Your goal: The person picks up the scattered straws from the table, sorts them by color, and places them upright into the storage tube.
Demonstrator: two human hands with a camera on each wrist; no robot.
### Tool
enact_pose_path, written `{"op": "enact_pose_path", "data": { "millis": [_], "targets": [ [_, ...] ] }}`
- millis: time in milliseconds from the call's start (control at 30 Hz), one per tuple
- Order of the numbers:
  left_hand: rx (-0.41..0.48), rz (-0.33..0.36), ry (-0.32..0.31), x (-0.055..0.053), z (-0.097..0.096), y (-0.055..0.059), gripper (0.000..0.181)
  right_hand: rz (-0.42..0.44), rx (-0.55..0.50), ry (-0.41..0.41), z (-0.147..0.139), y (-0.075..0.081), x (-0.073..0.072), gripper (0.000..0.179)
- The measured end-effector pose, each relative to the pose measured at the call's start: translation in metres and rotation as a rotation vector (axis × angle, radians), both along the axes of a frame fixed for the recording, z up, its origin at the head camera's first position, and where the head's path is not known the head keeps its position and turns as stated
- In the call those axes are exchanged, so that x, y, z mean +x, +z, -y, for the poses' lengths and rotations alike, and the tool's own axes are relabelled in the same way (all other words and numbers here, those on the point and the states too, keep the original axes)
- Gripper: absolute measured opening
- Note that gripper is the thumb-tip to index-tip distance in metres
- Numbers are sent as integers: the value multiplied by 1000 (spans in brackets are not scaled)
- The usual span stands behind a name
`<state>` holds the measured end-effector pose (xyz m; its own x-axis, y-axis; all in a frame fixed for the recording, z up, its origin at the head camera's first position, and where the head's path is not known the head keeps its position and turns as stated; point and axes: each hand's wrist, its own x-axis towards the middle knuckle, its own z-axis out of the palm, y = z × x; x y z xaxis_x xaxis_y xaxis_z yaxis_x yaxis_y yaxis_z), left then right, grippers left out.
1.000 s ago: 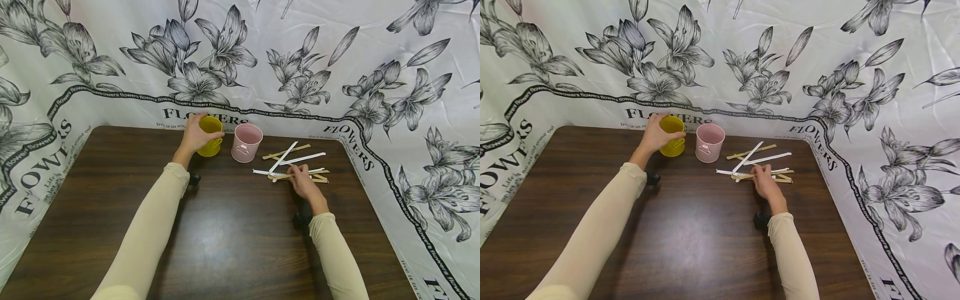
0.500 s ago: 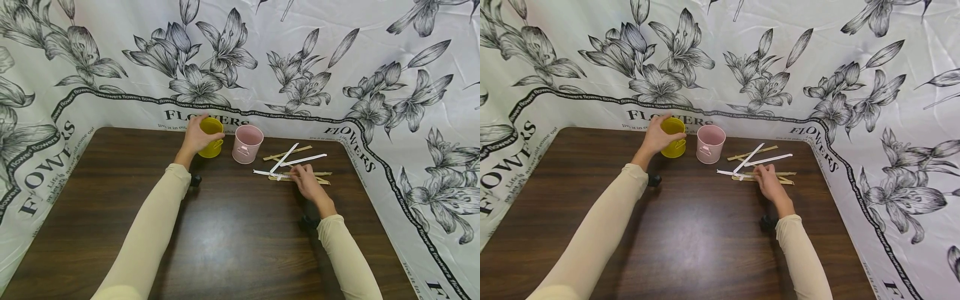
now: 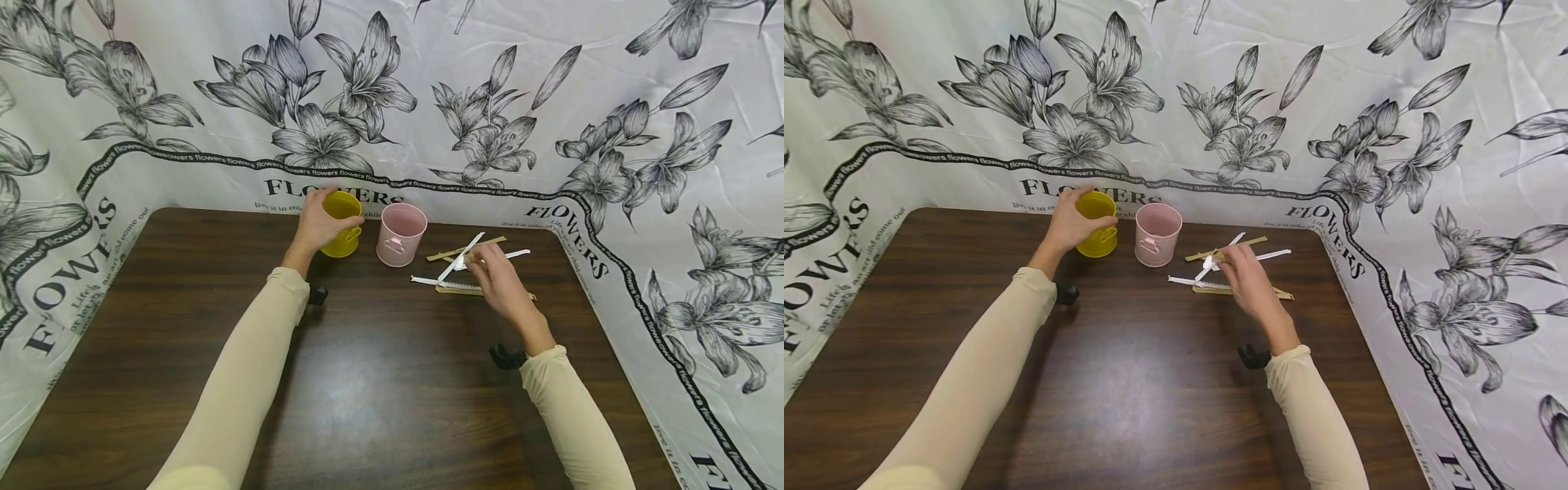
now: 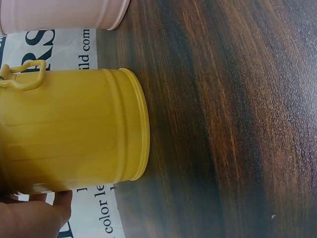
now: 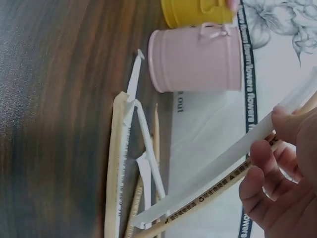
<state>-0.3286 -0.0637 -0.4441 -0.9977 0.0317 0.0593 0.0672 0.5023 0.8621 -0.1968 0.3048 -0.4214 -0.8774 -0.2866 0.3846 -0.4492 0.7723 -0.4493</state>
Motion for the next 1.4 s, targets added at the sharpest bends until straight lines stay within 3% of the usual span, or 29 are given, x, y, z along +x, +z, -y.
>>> {"op": "enact_pose_path", "data": {
  "millis": [267, 700, 867, 967, 1233, 1400],
  "targets": [
    [5, 9, -3, -3, 0, -5, 96, 40, 24, -8, 9, 1, 1, 13],
    [5, 7, -4, -1, 2, -2, 95, -136, -40, 78, 37, 17, 1, 13],
    [14, 5, -6, 1, 2, -1, 95, -161, -76, 106, 47, 25, 2, 13],
    [24, 4, -3, 2, 2, -1, 94, -160, -129, 77, 49, 29, 1, 12],
    [46, 11, -5, 2, 1, -1, 95, -181, -294, -100, 34, 34, -4, 13],
    [39, 7, -7, 2, 3, -2, 95, -203, -440, -162, 21, 48, -7, 10]
  ]
}}
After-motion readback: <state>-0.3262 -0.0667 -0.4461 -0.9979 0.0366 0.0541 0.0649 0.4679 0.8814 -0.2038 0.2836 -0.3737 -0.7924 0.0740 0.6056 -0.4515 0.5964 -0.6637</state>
